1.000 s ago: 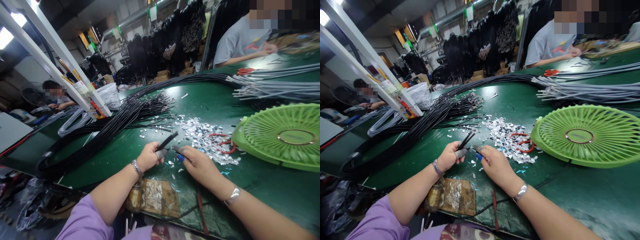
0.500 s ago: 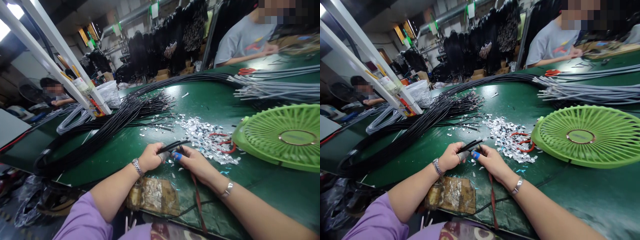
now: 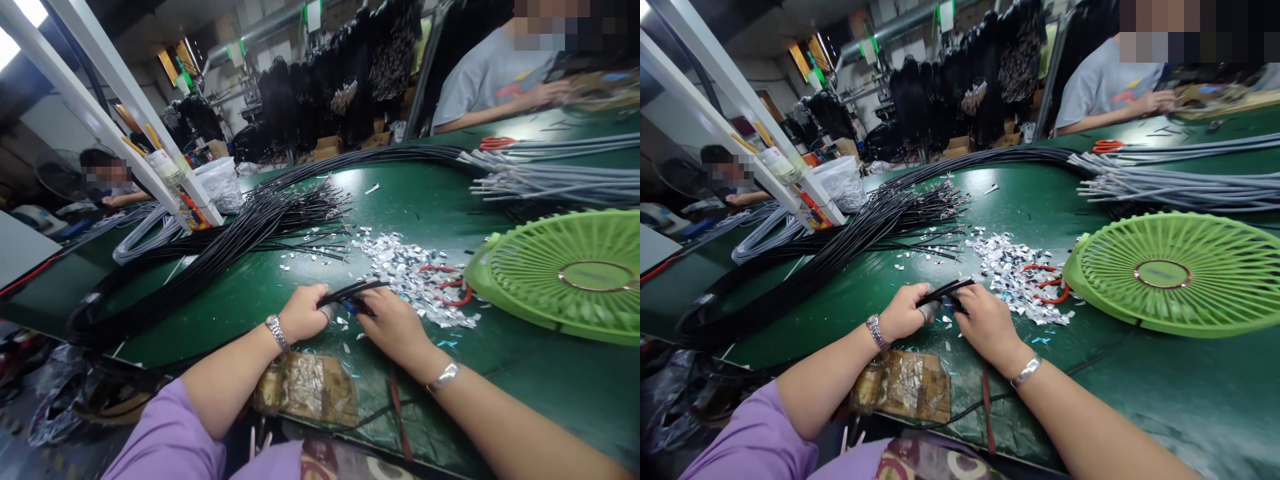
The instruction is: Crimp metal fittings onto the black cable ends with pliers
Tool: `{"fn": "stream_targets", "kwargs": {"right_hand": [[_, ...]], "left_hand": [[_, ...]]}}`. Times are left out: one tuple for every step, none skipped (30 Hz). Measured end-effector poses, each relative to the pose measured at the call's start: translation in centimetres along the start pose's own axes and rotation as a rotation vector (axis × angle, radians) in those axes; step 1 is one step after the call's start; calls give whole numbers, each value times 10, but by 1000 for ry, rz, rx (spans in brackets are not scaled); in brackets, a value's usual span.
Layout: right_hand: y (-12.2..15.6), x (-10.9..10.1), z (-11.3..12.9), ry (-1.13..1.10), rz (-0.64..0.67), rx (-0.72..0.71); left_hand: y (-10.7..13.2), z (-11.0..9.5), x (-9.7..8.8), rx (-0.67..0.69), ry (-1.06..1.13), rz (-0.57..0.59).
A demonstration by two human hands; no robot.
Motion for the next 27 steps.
{"fn": "stream_targets", "kwargs": {"right_hand": [[0, 3, 0, 4, 14, -12], [0, 4, -2, 6, 24, -14], [-1, 5, -4, 8, 22, -2], [-1, 3, -7, 10, 7, 18], [-2, 0, -10, 8, -21, 41], [-2, -4, -13, -3, -53, 59], [-2, -9, -13, -28, -83, 62], [-3, -12, -11, -70, -101, 47], [-3, -14, -7, -125, -103, 14], [-4, -15, -2, -184, -93, -26], [-4, -15, 3, -237, -77, -61], [-4, -14, 6, -276, -58, -85], [-5, -13, 7, -298, -43, -92], [-5, -11, 6, -303, -32, -83], [-5, -8, 4, -297, -23, -65], [-5, -6, 1, -285, -16, -42], [-5, -4, -2, -273, -10, -23], [-5, -2, -4, -262, -7, -9], [-5, -2, -5, -249, -5, 0], [-5, -2, -6, -235, -2, 5], [-5, -2, -7, -221, 3, 9], [-4, -3, -7, -210, 12, 11], [-4, -3, -7, -206, 25, 13], [-4, -3, -6, -208, 40, 15], [-4, -3, -6, -217, 56, 15], [-4, -2, -6, -232, 71, 15], [-4, -2, -6, -250, 81, 16]], "left_hand": [[0, 0, 1, -1, -13, 4], [0, 0, 1, -2, -22, 7], [0, 0, 1, -4, -27, 8], [0, 1, 1, -8, -25, 7], [0, 2, 1, -13, -15, 5], [0, 3, 0, -24, 3, 2], [0, 5, 0, -38, 25, 1], [0, 7, 0, -53, 47, 2], [0, 9, 1, -67, 66, 4], [0, 10, 1, -76, 81, 8], [-1, 11, 2, -81, 91, 13], [-1, 11, 2, -82, 98, 18], [-1, 11, 3, -81, 104, 23], [-1, 11, 4, -81, 108, 28], [-1, 11, 4, -81, 110, 32], [0, 12, 4, -83, 110, 34], [0, 12, 5, -85, 111, 36], [0, 12, 5, -85, 112, 39], [0, 12, 5, -85, 113, 41], [1, 11, 5, -83, 114, 43], [1, 11, 5, -81, 112, 46], [1, 10, 5, -78, 109, 49], [1, 9, 4, -74, 103, 50], [1, 8, 4, -70, 94, 52], [1, 7, 5, -66, 87, 56], [1, 6, 5, -62, 80, 63], [1, 5, 5, -56, 71, 68]]}}
Point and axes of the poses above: each hand's wrist, its own y-axis away from the middle knuckle, its own x-axis out of the palm, z = x × y, the point moved 10 cm from there along -y, towards the middle knuckle, and after that the axes turned 2 degrees about -z, right-handed, at the moved point
